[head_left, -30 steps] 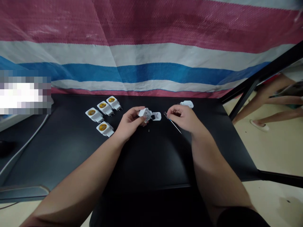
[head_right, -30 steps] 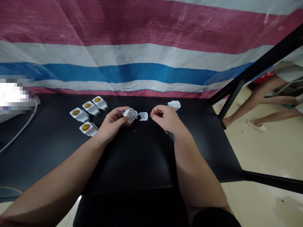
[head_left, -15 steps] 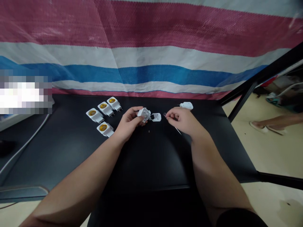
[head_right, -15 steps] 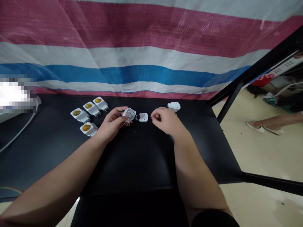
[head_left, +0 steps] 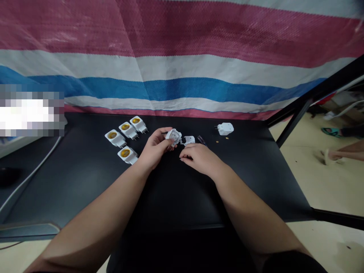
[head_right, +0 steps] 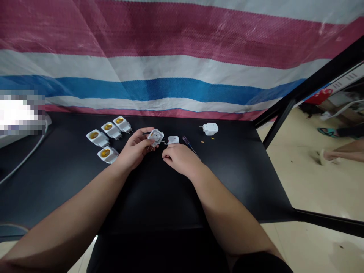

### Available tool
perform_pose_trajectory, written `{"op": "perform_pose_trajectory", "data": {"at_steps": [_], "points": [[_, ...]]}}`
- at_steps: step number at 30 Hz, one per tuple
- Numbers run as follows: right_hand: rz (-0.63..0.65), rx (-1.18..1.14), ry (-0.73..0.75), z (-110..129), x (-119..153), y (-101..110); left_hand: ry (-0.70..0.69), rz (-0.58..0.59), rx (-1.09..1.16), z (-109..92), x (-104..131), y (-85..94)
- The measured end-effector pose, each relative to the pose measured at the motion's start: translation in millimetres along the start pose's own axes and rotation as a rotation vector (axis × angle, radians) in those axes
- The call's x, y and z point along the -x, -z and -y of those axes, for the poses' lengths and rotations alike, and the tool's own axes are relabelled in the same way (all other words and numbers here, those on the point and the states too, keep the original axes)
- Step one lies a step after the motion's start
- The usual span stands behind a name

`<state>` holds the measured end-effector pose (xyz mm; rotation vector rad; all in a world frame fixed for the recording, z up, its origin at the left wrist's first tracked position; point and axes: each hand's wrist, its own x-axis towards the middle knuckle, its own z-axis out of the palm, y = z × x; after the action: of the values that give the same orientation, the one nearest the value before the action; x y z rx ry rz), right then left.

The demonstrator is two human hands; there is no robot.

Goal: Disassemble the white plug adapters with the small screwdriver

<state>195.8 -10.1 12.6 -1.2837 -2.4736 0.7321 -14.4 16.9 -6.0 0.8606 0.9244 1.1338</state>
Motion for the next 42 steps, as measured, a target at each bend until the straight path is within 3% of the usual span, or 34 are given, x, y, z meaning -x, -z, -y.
{"op": "perform_pose_trajectory", "data": {"at_steps": [16, 19, 23, 26, 33, 42], "points": [[0.08, -0.043, 0.048, 9.2, 4.1, 6.8, 0.003, 0.01, 0.013, -2.4, 1.5, -1.6], [-0.022, -0.199, 0.043, 5.3, 7.1, 14.4, 0.015, 0.018, 0.005, -3.5, 1.8, -0.8], [-0.335, -0.407, 0.064, -1.2, 6.9, 15.9, 0.015, 0.051, -0.027, -4.0, 2.8, 1.0], [-0.483, -0.424, 0.037, -3.5, 4.3, 12.5, 0.029, 0.102, -0.03, -3.4, 4.0, 1.6], [-0.565, -0.275, 0.068, -5.0, 1.0, 6.8, 0.001, 0.207, -0.054, 1.7, 3.5, 2.1], [-0.512, -0.245, 0.067, -2.2, 0.4, 4.4, 0.006, 0.207, -0.102, 1.1, 5.9, 0.6]]}}
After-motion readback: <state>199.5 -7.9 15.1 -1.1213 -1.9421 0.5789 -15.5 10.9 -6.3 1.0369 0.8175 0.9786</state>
